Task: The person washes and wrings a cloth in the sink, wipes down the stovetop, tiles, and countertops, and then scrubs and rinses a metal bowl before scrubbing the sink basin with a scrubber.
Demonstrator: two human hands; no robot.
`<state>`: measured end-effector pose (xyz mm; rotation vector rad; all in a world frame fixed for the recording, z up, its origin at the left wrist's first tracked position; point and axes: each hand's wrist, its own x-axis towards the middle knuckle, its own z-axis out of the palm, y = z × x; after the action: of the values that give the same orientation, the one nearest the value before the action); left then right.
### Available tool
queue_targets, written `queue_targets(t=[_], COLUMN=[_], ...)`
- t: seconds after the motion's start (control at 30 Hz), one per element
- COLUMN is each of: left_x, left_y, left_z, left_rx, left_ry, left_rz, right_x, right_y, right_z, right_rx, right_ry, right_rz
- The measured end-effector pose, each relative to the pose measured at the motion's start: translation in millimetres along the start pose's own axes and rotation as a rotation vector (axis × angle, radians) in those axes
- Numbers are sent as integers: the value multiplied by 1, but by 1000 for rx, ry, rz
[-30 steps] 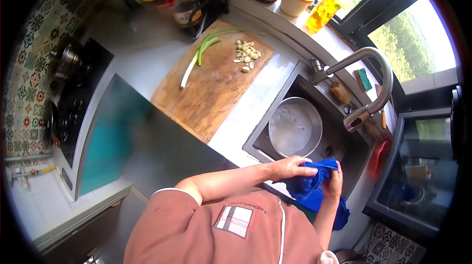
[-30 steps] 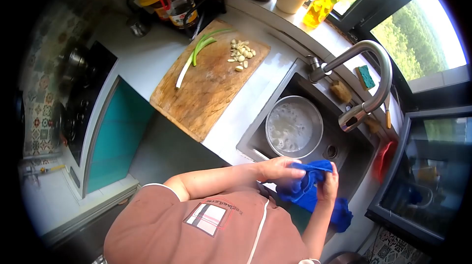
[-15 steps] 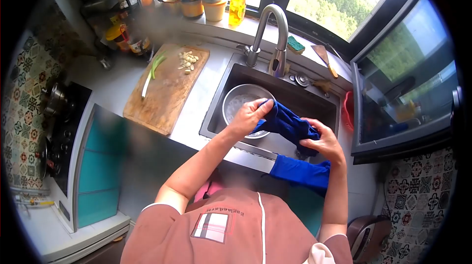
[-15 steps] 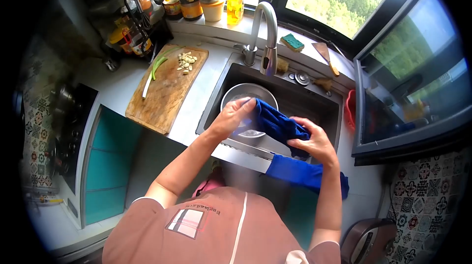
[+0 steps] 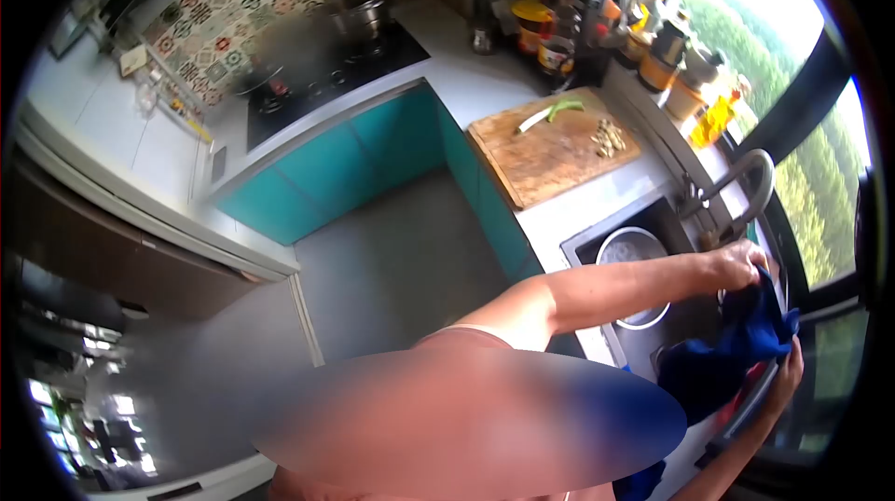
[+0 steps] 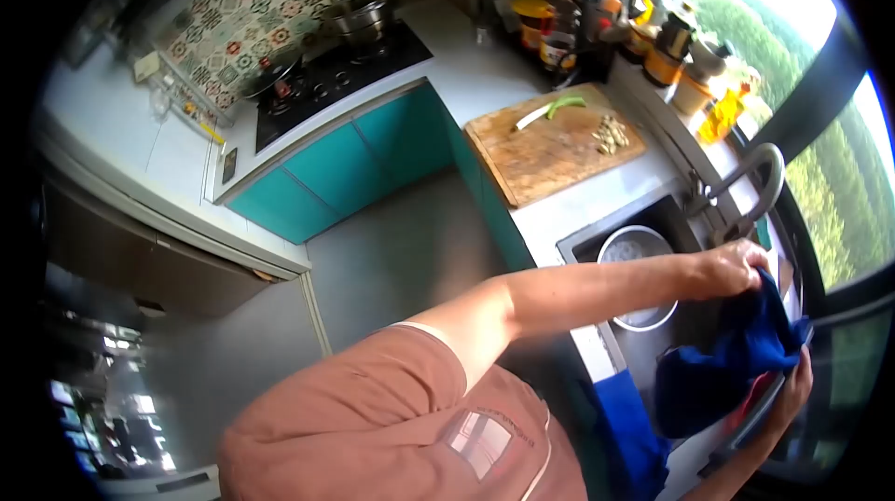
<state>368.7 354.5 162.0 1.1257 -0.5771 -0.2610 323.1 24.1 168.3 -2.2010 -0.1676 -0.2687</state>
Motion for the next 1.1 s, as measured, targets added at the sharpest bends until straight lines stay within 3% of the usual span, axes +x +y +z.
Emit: queue_targets(t=[0.03, 0.07, 0.1, 0.13, 0.23, 0.3, 0.33, 0.4, 0.5, 0.6, 0.7, 0.77, 0.9, 0.93, 0.97, 1.0, 1.03, 1.07, 1.1], left_x=[8, -2, -23, -38, -41, -53, -68, -82, -64, -97, -97, -105, -182, -195, -206, -224, -233, -253, -259], left_y=[-3, 22, 47, 73, 80, 97, 116, 138, 134, 128, 81, 44, 72, 74, 69, 68, 54, 85, 72], left_z=[0, 0, 12, 6, -9, -5, -6, 4, 26, 13, -14, -27, -80, -87, -100, -112, -118, -115, -119], left_rx=[-18, -46, -109, -211, -147, -86, -362, -645, -1031, -1014, -1116, -481, -107, 40, 418, 424, 653, 837, 822], left_ry=[-56, -116, -172, -137, -74, -64, -159, -160, -379, -204, 21, 374, 239, 329, 322, 215, 152, 123, -38], left_rz=[210, 240, 249, 20, -1, 101, -7, 1, 169, -57, -40, 128, 255, 319, 529, 324, 427, 248, 412], right_x=[-1, -1, -4, 1, 9, 11, 8, 1, -17, -46, -77, -101, -144, -154, -162, -168, -172, -174, -172], right_y=[-11, -22, -31, -45, -87, -115, -127, -150, -172, -181, -177, -177, -180, -184, -191, -197, -201, -203, -203], right_z=[-9, -18, -21, -15, 3, 33, 51, 94, 163, 229, 266, 286, 320, 331, 346, 365, 383, 401, 420], right_rx=[123, 247, 239, 207, 135, 124, 117, 122, 168, 279, 465, 554, 692, 747, 824, 919, 1024, 1145, 1297], right_ry=[50, 101, 157, 193, 249, 236, 219, 172, 41, -101, -123, -49, 23, 44, 74, 98, 139, 184, 232], right_rz=[4, 1, -13, -44, -127, -172, -184, -186, -149, -27, 143, 234, 400, 448, 487, 541, 574, 608, 623])
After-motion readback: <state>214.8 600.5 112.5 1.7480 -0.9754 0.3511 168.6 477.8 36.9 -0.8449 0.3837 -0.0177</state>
